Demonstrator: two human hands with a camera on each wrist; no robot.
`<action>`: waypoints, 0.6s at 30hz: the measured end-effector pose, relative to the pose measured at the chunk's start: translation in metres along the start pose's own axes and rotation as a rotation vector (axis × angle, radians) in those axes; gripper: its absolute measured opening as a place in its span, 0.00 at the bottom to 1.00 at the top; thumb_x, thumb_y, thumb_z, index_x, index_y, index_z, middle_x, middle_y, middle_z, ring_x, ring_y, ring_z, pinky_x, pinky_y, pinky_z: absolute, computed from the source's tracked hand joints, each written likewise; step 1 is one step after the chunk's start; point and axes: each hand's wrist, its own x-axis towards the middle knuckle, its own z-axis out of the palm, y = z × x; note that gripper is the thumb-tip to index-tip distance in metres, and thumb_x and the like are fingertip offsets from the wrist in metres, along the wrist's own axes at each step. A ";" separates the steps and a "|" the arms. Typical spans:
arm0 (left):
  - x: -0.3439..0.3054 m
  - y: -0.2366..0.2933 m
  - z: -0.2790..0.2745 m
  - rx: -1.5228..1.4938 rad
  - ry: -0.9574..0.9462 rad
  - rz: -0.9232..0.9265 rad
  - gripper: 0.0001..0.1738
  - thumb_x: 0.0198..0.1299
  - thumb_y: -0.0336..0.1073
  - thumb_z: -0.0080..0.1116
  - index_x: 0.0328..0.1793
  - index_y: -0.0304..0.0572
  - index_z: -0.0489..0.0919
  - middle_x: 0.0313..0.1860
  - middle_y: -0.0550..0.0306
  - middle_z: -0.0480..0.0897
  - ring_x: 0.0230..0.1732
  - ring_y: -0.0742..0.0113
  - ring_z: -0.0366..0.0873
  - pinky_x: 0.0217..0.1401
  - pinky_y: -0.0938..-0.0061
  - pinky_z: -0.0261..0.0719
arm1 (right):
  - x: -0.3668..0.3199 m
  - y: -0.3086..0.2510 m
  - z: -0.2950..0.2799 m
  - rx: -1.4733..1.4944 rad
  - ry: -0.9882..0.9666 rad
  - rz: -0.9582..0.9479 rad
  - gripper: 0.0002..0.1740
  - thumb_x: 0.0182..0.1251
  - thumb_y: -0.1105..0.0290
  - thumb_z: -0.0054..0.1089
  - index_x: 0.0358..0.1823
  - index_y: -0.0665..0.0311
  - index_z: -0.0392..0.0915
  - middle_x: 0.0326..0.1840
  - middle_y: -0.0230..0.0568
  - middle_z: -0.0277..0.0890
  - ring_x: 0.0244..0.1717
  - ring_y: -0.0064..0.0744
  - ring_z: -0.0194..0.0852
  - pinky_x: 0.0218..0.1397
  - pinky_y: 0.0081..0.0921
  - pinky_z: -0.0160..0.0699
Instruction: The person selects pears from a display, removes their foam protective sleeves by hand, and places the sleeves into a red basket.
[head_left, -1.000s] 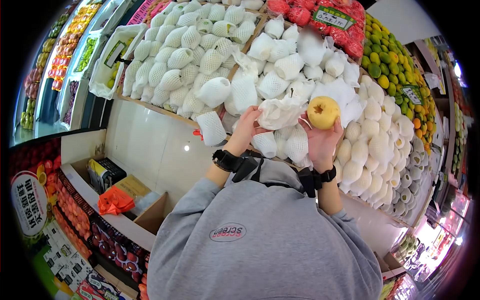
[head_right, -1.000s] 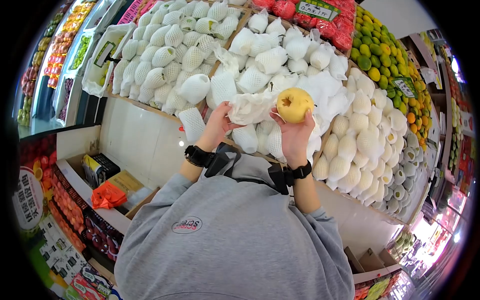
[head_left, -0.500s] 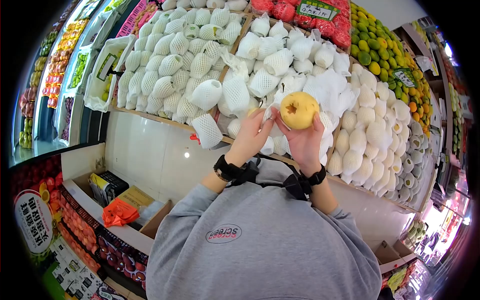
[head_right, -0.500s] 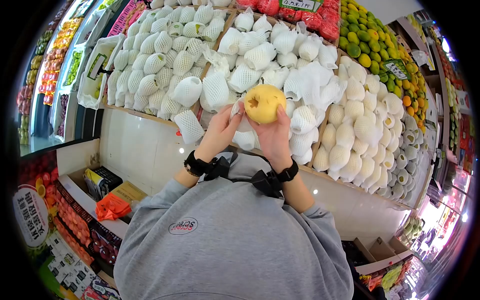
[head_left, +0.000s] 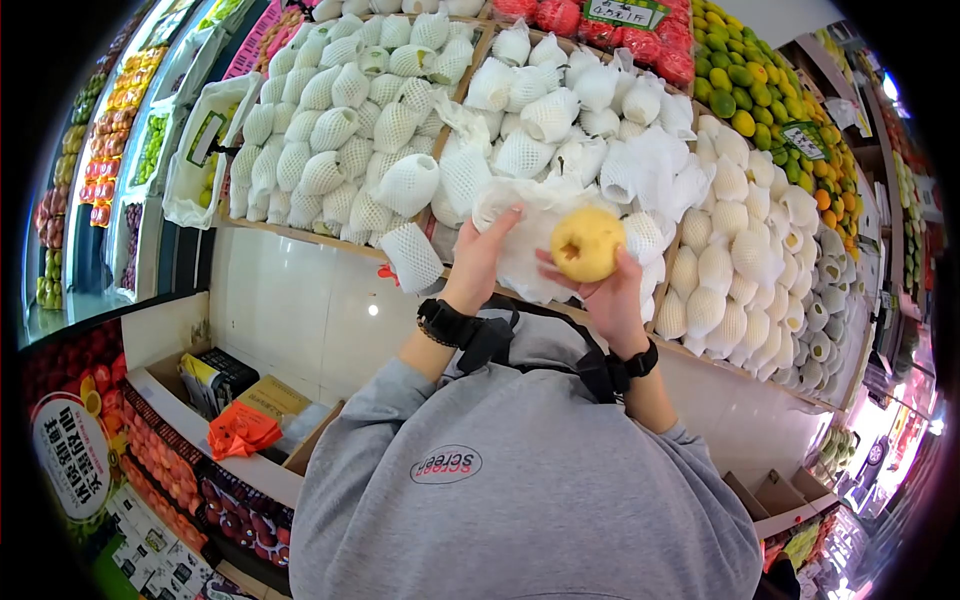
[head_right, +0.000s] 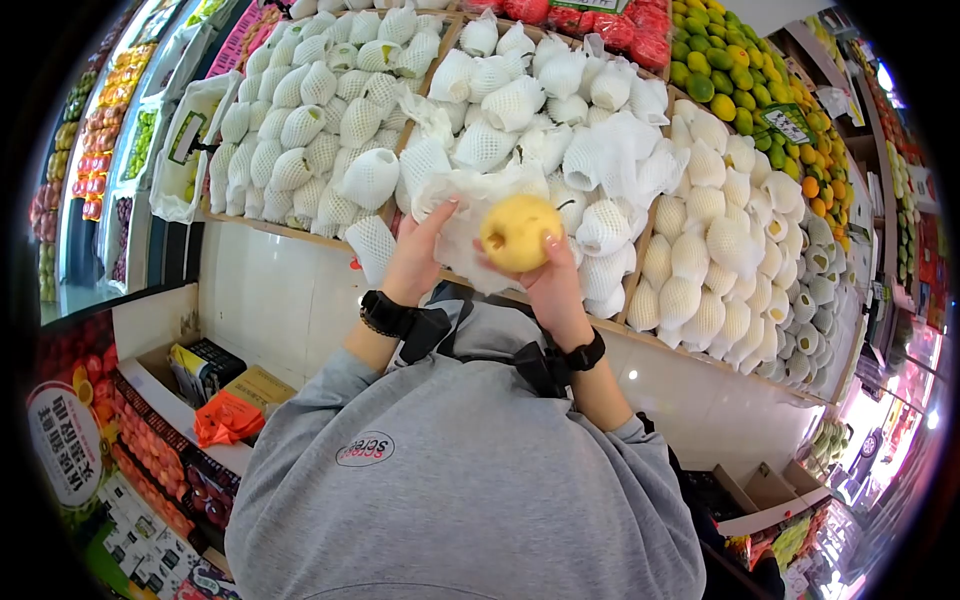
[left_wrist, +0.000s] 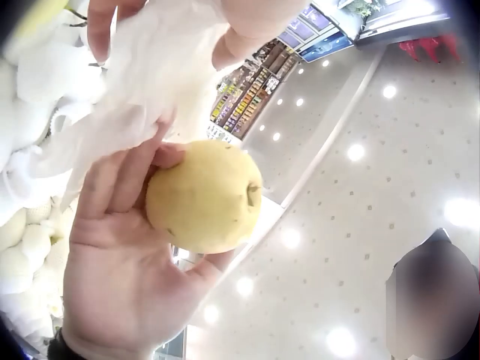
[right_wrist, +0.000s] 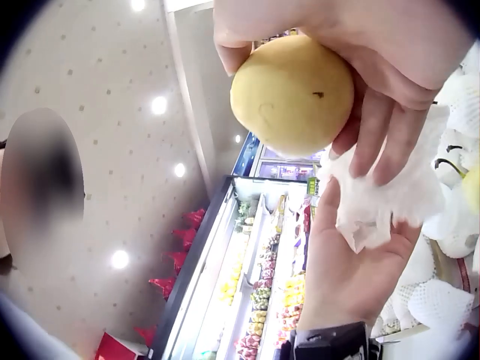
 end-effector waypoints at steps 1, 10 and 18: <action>0.002 -0.003 -0.001 0.004 0.004 -0.005 0.18 0.59 0.34 0.53 0.54 0.36 0.71 0.48 0.58 0.77 0.48 0.72 0.73 0.50 0.76 0.70 | -0.002 0.001 -0.001 -0.080 0.008 -0.012 0.33 0.64 0.48 0.39 0.61 0.64 0.56 0.58 0.46 0.64 0.59 0.59 0.63 0.58 0.43 0.68; -0.004 0.002 -0.001 -0.021 -0.088 -0.133 0.29 0.47 0.19 0.41 0.61 0.36 0.65 0.54 0.54 0.73 0.54 0.64 0.71 0.56 0.72 0.68 | 0.028 -0.015 -0.011 -0.239 0.170 -0.305 0.28 0.65 0.61 0.45 0.62 0.65 0.52 0.58 0.45 0.62 0.59 0.39 0.63 0.59 0.35 0.66; -0.007 0.014 -0.004 -0.219 -0.192 -0.336 0.31 0.47 0.27 0.38 0.63 0.33 0.61 0.60 0.50 0.68 0.59 0.57 0.67 0.61 0.57 0.66 | 0.028 -0.040 -0.008 -1.210 -0.186 -0.420 0.39 0.48 0.64 0.68 0.57 0.69 0.56 0.50 0.48 0.67 0.50 0.34 0.69 0.53 0.26 0.69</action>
